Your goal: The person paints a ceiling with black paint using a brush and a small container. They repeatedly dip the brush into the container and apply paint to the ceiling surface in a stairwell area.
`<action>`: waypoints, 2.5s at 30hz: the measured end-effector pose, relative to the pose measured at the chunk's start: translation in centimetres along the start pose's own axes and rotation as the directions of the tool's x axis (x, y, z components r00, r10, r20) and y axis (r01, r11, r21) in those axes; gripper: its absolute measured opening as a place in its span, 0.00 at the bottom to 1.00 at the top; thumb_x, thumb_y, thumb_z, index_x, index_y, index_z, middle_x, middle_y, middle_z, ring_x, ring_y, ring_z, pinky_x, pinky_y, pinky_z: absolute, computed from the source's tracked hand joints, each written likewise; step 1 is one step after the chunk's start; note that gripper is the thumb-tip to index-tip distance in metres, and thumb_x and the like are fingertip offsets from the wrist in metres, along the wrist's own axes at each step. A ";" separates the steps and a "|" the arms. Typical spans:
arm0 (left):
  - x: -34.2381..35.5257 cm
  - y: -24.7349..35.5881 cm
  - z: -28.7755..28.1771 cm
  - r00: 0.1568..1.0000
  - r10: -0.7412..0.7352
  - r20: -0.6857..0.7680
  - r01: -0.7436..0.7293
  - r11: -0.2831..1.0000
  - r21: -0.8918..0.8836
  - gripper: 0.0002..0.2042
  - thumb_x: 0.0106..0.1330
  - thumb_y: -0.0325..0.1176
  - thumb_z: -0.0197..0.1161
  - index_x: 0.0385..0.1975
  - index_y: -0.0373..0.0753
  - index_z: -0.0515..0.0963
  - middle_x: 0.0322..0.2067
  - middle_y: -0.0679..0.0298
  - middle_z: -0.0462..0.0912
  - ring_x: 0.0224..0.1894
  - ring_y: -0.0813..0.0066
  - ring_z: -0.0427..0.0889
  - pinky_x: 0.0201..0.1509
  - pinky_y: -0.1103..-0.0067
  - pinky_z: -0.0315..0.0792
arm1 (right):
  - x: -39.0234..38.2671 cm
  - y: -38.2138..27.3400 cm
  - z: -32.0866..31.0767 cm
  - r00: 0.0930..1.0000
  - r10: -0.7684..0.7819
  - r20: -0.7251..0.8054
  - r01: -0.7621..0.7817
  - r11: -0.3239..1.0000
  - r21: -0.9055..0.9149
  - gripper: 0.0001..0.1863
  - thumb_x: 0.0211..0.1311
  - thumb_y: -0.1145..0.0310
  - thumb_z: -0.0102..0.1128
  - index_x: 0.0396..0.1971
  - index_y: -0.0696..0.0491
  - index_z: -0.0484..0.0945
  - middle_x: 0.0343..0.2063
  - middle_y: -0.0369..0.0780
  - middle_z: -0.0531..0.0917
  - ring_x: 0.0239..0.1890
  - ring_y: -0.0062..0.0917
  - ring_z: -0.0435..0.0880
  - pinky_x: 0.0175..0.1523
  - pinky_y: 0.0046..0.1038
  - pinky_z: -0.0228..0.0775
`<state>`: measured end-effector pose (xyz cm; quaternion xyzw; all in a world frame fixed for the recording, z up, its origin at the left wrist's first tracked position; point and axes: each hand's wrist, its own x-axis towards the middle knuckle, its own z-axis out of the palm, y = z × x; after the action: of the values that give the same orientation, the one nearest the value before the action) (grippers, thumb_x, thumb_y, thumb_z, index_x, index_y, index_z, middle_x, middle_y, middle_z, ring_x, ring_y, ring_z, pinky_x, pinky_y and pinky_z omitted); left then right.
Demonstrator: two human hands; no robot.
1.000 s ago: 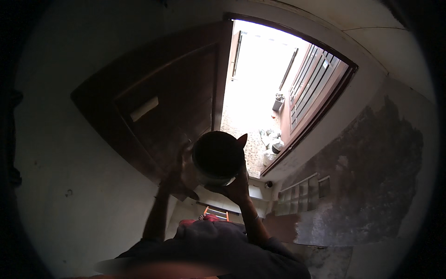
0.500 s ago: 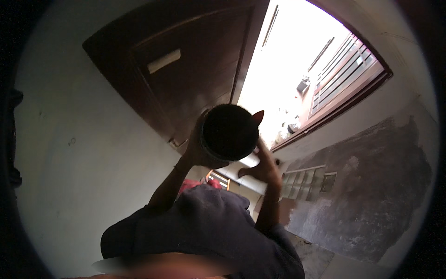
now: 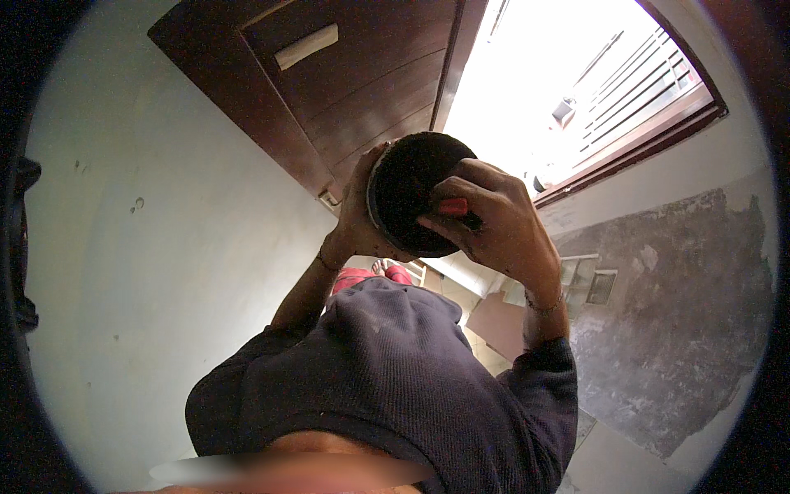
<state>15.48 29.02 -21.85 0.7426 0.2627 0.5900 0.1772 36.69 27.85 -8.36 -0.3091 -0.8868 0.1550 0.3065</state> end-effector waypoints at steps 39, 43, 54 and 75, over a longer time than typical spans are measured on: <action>3.8 0.7 0.4 0.919 -0.278 0.281 0.303 0.952 -0.050 0.53 0.43 0.51 0.81 0.70 0.42 0.59 0.68 0.56 0.65 0.71 0.57 0.62 0.77 0.60 0.51 | -1.4 2.6 -4.7 0.880 0.113 -0.462 0.005 0.969 0.246 0.04 0.58 0.78 0.72 0.34 0.59 0.88 0.32 0.42 0.88 0.28 0.20 0.87 0.33 0.22 0.79; 2.3 -1.5 1.2 0.927 -0.153 0.342 0.203 0.972 -0.115 0.46 0.47 0.45 0.80 0.68 0.43 0.64 0.66 0.59 0.70 0.68 0.62 0.68 0.75 0.63 0.56 | -1.8 2.2 -4.9 0.859 0.120 -0.497 -0.029 0.982 0.186 0.04 0.57 0.79 0.72 0.33 0.58 0.88 0.31 0.41 0.89 0.31 0.21 0.88 0.36 0.22 0.79; 5.3 0.9 0.8 0.887 -0.252 0.388 0.317 0.941 -0.114 0.45 0.44 0.50 0.80 0.65 0.45 0.67 0.60 0.55 0.75 0.64 0.56 0.72 0.70 0.60 0.64 | -3.0 2.2 -4.8 0.822 0.320 -0.472 -0.152 0.921 0.359 0.04 0.60 0.79 0.69 0.35 0.61 0.87 0.30 0.43 0.88 0.25 0.19 0.86 0.29 0.21 0.78; 3.0 1.4 -0.8 0.975 -0.208 0.074 0.217 0.964 -0.152 0.62 0.34 0.45 0.87 0.72 0.36 0.52 0.63 0.47 0.69 0.65 0.50 0.71 0.66 0.59 0.71 | -1.9 0.4 -6.0 0.922 -0.025 -0.387 0.016 1.000 -0.026 0.07 0.52 0.77 0.76 0.32 0.57 0.87 0.30 0.39 0.89 0.31 0.24 0.88 0.38 0.25 0.79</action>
<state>15.47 29.64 -18.46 0.7103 0.2878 0.5651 0.3055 41.87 27.45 -4.81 -0.3276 -0.8137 0.0776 0.4738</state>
